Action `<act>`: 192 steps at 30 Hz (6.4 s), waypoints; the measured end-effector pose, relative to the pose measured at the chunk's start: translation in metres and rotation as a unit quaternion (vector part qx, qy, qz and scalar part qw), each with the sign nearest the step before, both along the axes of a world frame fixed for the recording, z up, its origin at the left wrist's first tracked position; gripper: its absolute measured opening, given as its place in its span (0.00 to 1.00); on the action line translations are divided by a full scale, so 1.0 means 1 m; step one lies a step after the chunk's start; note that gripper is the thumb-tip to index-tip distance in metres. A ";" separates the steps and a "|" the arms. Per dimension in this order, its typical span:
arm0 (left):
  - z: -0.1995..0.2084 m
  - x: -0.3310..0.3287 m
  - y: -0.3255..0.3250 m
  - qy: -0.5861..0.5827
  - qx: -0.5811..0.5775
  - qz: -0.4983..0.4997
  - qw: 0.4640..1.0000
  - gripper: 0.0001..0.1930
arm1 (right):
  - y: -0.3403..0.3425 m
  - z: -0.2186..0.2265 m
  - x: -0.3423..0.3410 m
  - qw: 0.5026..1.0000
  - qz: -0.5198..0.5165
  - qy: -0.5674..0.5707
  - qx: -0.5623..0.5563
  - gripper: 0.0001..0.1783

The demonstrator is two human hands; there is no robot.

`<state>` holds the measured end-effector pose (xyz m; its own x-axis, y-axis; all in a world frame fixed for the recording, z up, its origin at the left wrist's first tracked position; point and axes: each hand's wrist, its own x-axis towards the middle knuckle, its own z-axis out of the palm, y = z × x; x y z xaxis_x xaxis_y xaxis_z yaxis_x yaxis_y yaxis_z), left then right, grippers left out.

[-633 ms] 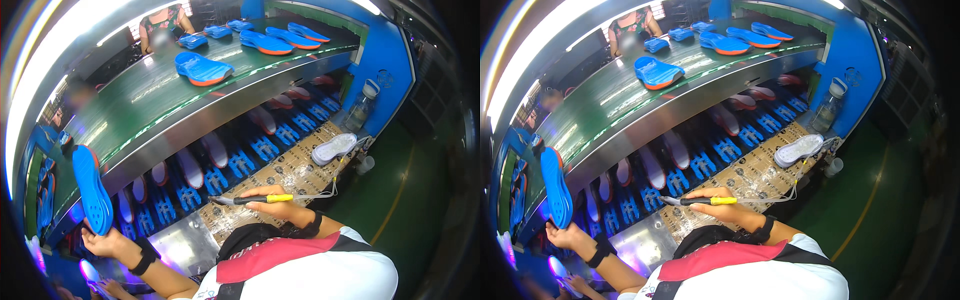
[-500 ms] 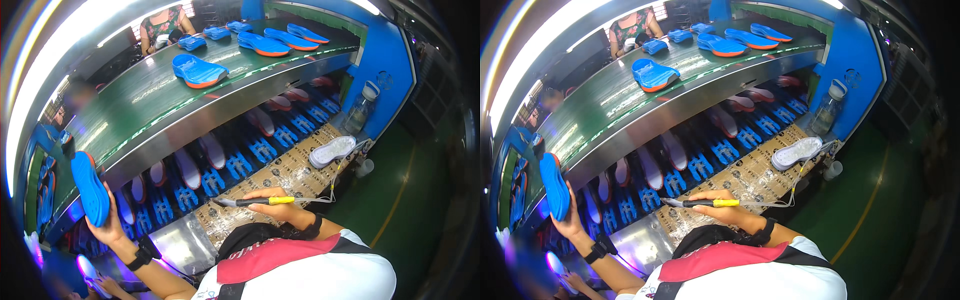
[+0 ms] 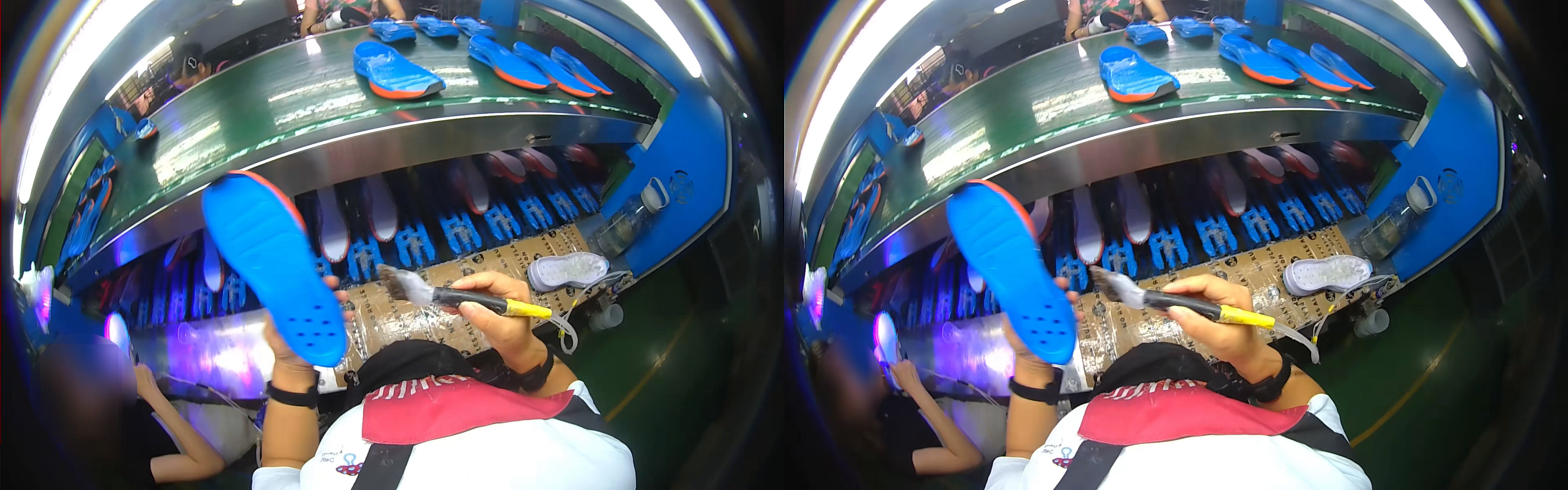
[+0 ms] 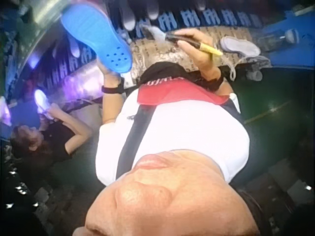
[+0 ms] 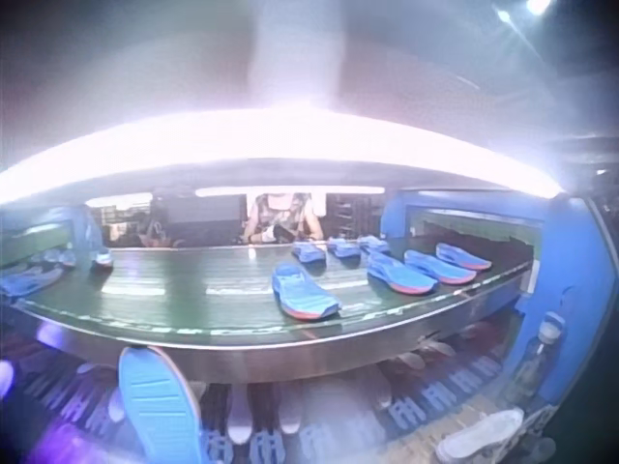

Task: Applying glue or primer to the bottom of shoe soles using a brush.

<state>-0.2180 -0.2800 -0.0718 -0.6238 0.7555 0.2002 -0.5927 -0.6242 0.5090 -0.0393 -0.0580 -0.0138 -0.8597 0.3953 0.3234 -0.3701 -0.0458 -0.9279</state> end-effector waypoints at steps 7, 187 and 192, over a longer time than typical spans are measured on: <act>-0.051 0.054 0.021 -0.104 -0.044 -0.069 0.991 0.38 | -0.026 0.023 -0.036 0.927 -0.081 0.153 0.331 0.13; 0.053 -0.012 0.016 0.059 0.054 0.034 0.996 0.45 | -0.061 -0.013 -0.036 0.975 0.117 0.014 0.186 0.18; 0.056 -0.019 0.010 0.072 0.006 -0.037 0.997 0.46 | -0.048 0.001 -0.034 0.946 0.281 -0.066 0.145 0.16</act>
<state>-0.2369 -0.2699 -0.0153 -0.5297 0.7957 0.2938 -0.5589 -0.5880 0.5847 -0.0736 -0.1062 -0.0132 -0.9483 -0.2260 0.2230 -0.2424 0.0618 -0.9682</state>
